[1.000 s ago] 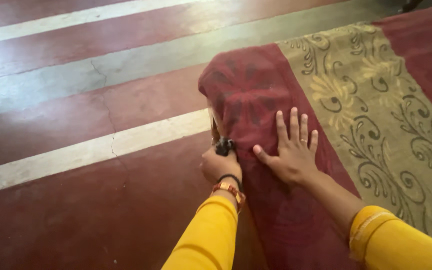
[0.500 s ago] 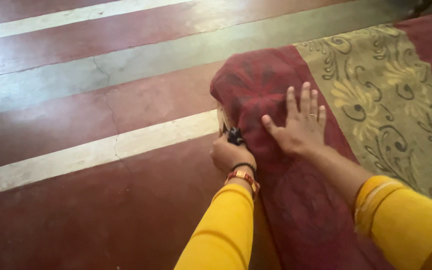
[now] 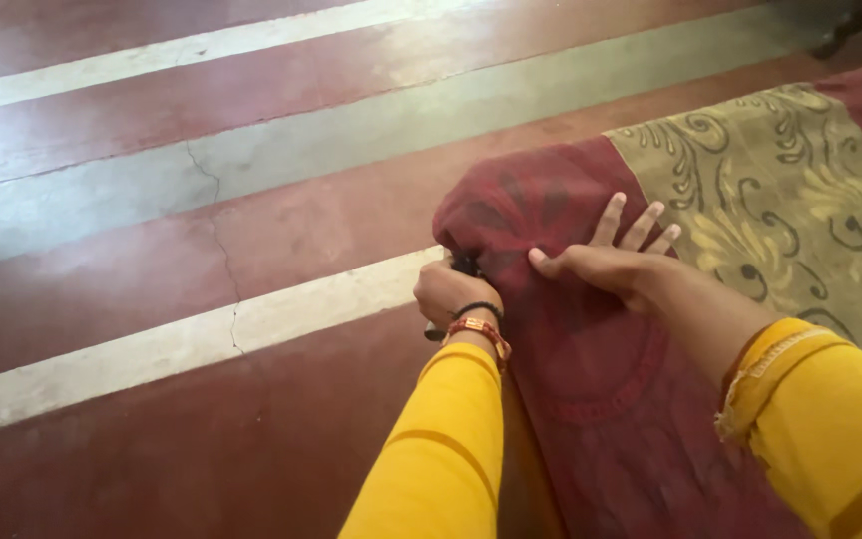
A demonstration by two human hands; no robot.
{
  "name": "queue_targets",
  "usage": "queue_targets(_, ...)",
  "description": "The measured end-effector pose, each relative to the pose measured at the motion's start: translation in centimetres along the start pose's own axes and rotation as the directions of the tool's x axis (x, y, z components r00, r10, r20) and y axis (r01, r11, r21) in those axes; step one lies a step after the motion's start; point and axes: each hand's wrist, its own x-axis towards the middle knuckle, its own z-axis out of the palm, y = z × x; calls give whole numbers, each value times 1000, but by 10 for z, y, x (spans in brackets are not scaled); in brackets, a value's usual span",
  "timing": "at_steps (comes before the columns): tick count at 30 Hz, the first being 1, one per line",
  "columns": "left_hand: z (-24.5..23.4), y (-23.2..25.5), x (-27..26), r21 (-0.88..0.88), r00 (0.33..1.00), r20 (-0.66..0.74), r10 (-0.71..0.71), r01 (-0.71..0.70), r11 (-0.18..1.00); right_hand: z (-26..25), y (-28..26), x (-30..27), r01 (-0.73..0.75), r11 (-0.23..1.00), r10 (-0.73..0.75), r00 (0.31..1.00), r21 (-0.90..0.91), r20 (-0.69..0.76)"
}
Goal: The person wipes the surface of a bed with a patterned bedsheet using a cloth, then cleans the wooden legs of the bed. The person proceeds to wipe the armrest and seat of a wooden chair with a patterned cushion. A small toy remains on the chair during the cleaning.
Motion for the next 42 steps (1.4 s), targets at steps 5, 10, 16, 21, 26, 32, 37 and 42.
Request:
queue_targets(5,-7,10,-1,-1,996,-13,86,-86,996,6,-4,15,-19,995,15,999,-102,-41)
queue_targets(10,-5,17,4,42,996,14,94,-94,995,24,12,32,113,986,-130,980,-119,-148)
queue_targets(16,-2,15,9,160,976,16,216,-216,963,55,27,31,573,773,-631,652,-272,-420)
queue_targets(21,-10,12,4,74,985,58,165,-169,983,67,10,-3,769,601,-759,463,-218,-458)
queue_targets(26,-13,12,9,70,981,65,185,-190,979,47,6,-28,865,489,-772,489,112,-406)
queue_targets(32,-10,11,12,137,981,56,187,-193,972,35,31,-17,663,742,-623,628,-100,-466)
queue_targets(37,-13,17,12,105,977,128,168,-182,978,33,46,-12,709,672,-735,607,-213,-302)
queue_targets(42,-12,9,15,129,974,107,200,-213,968,15,32,22,541,819,-568,722,-189,-394)
